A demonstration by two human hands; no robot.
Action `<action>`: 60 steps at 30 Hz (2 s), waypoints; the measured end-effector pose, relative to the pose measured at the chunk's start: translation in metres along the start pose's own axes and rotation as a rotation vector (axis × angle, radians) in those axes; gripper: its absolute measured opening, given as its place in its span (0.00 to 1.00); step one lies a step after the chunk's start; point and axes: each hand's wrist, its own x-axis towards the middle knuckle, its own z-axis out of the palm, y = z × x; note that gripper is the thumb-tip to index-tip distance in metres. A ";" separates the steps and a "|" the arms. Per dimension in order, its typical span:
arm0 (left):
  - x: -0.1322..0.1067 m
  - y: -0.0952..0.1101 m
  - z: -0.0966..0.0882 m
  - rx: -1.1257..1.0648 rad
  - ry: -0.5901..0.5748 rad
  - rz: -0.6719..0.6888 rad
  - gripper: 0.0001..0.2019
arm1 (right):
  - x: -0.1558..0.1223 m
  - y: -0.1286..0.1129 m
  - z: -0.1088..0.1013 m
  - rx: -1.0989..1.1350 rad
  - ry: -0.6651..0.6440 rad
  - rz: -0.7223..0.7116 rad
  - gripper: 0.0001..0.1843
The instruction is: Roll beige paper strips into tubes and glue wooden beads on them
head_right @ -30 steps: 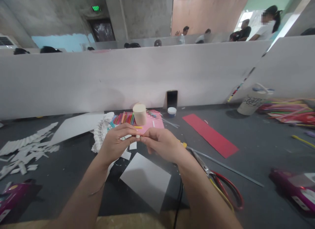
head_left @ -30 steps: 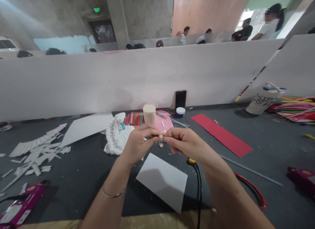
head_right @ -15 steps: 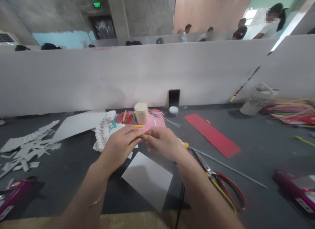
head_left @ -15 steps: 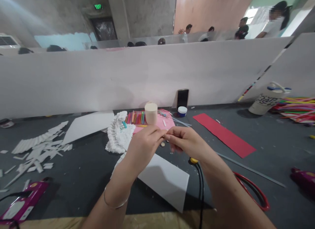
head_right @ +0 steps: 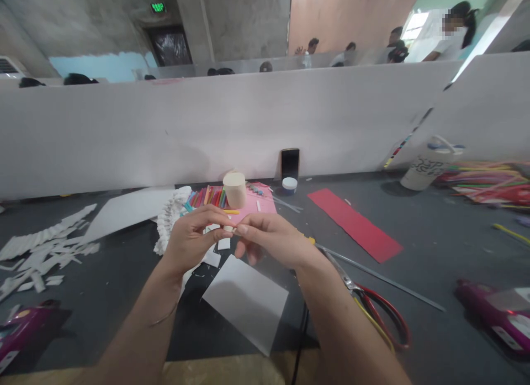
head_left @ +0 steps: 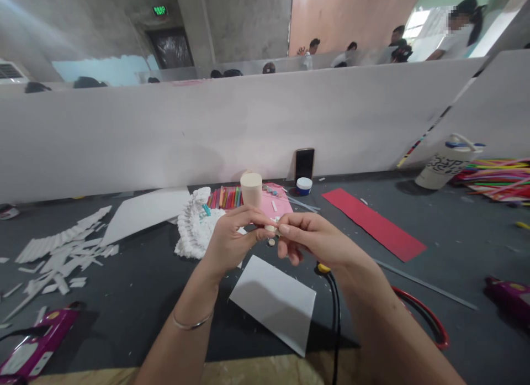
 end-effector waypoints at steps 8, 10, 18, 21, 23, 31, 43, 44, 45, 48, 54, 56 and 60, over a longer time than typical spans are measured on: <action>-0.002 -0.006 -0.001 -0.098 -0.015 -0.025 0.03 | -0.001 -0.004 -0.003 -0.028 -0.041 0.063 0.11; -0.002 -0.006 -0.001 -0.093 -0.034 -0.009 0.04 | -0.002 -0.005 -0.003 -0.066 -0.029 0.067 0.12; -0.002 0.005 -0.010 0.283 -0.177 0.138 0.04 | -0.003 -0.003 0.004 -0.293 0.105 0.041 0.10; -0.006 0.012 -0.010 0.465 -0.248 0.118 0.05 | -0.002 0.001 0.008 -0.377 0.095 0.043 0.10; -0.008 0.016 -0.007 0.599 -0.285 0.084 0.07 | 0.000 0.004 0.008 -0.408 0.090 0.053 0.11; -0.008 0.016 0.010 0.628 -0.170 0.074 0.05 | 0.005 0.007 0.000 -0.308 0.144 0.051 0.15; -0.012 0.030 0.003 0.810 -0.248 0.120 0.11 | 0.005 0.005 0.009 -0.231 0.124 0.041 0.14; -0.012 0.030 0.003 0.812 -0.251 0.125 0.11 | 0.006 0.005 0.010 -0.222 0.128 0.034 0.13; -0.012 0.030 0.002 0.799 -0.246 0.133 0.10 | 0.006 0.006 0.010 -0.211 0.133 0.028 0.13; -0.009 0.030 0.001 0.720 -0.211 0.144 0.09 | 0.006 0.005 0.009 -0.170 0.137 0.015 0.14; -0.004 0.027 0.002 0.342 -0.072 0.054 0.08 | -0.001 -0.002 0.003 -0.014 0.072 -0.037 0.14; -0.002 0.023 0.002 0.164 -0.026 0.006 0.07 | -0.002 -0.002 0.005 0.056 0.054 -0.057 0.13; 0.000 0.017 -0.005 -0.013 0.013 -0.026 0.06 | 0.000 0.002 0.016 0.184 0.019 -0.072 0.13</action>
